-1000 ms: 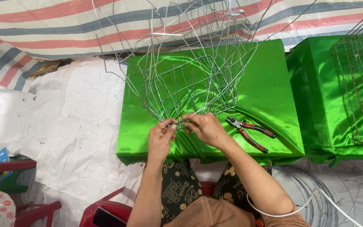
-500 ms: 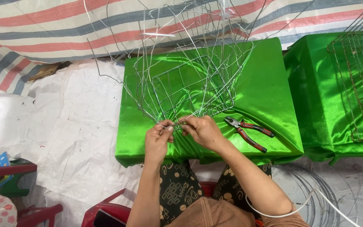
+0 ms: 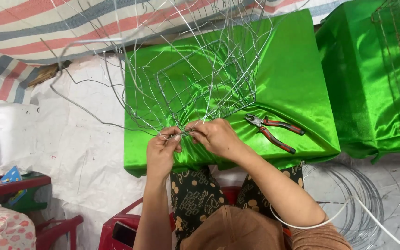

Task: Assembling a wire cage structure by joining and cutting metal wires using pliers.

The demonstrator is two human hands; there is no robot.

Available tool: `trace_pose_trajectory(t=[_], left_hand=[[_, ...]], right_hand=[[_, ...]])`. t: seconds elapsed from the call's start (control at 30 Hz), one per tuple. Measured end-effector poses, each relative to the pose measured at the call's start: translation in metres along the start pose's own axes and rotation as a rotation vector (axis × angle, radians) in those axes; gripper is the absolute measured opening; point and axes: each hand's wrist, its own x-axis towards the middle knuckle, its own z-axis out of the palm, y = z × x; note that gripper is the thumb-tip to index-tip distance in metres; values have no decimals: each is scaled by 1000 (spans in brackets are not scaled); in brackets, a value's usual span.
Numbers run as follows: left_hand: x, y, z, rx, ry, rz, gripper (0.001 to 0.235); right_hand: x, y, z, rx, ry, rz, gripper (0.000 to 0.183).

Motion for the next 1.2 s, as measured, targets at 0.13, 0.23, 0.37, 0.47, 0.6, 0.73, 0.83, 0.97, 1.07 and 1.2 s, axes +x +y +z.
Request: trace_pose_trajectory(t=[0.13, 0.23, 0.37, 0.47, 0.6, 0.73, 0.83, 0.97, 1.07, 1.2], left_hand=[[-1, 4, -1, 17, -19, 21, 11], [-3, 4, -2, 69, -26, 23, 12], [-3, 3, -1, 48, -23, 49, 13], [-2, 0, -2, 45, -27, 60, 13], [-2, -3, -1, 33, -21, 79, 13], [-2, -12, -2, 26, -19, 98, 14], [-2, -23, -5, 7, -18, 110, 14], [-3, -21, -2, -19, -50, 172, 13], [-3, -21, -3, -12, -67, 203, 13], [-2, -18, -3, -7, -90, 232, 11]], right_hand=[[0, 1, 3, 32, -7, 18, 24], [-3, 4, 7, 65, 17, 10, 25], [-4, 7, 9, 121, 38, -10, 26], [-4, 4, 8, 147, 54, -30, 27], [-3, 6, 14, 184, 86, -35, 26], [-5, 6, 19, 234, 129, -38, 25], [-7, 6, 21, 290, 140, -35, 26], [-8, 4, 21, 310, 174, -41, 25], [-11, 4, 20, 315, 171, -31, 24], [-12, 5, 23, 317, 174, -22, 24]])
